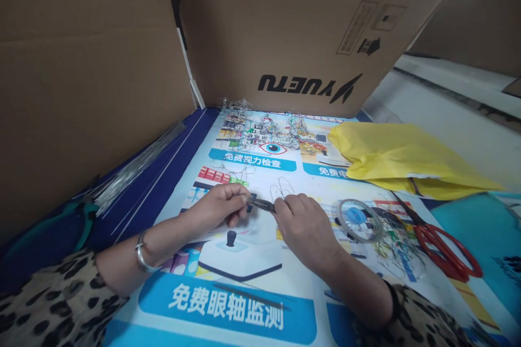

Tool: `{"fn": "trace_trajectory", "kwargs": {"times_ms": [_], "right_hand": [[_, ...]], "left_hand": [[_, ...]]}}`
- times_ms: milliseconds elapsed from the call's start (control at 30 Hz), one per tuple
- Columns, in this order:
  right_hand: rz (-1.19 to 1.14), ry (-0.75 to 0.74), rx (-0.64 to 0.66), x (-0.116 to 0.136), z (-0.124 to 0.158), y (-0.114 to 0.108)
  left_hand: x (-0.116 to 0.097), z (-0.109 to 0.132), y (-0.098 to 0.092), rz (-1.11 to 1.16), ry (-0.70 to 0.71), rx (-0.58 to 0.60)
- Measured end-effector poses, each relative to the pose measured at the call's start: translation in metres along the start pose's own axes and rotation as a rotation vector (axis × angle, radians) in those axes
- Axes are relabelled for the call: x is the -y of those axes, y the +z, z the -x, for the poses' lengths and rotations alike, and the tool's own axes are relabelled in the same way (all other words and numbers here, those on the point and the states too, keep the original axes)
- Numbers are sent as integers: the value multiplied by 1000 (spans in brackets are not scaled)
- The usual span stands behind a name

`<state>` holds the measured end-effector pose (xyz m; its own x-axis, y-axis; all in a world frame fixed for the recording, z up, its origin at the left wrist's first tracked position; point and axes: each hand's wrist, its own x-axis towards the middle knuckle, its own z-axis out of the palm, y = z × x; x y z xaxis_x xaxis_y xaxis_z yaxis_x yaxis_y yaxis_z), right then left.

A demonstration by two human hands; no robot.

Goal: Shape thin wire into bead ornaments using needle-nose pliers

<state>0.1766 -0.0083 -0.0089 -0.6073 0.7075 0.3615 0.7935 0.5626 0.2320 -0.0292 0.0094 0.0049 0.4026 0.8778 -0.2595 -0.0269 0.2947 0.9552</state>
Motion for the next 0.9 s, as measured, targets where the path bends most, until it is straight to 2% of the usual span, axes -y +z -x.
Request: {"fn": "trace_trajectory", "kwargs": {"times_ms": [400, 667, 900], "right_hand": [[10, -5, -59, 0, 1, 2], [-202, 178, -61, 1, 2, -1], [-213, 119, -28, 2, 4, -2]], "left_hand": [[9, 1, -2, 47, 21, 23], [9, 4, 0, 26, 47, -28], [10, 7, -1, -17, 63, 29]]}}
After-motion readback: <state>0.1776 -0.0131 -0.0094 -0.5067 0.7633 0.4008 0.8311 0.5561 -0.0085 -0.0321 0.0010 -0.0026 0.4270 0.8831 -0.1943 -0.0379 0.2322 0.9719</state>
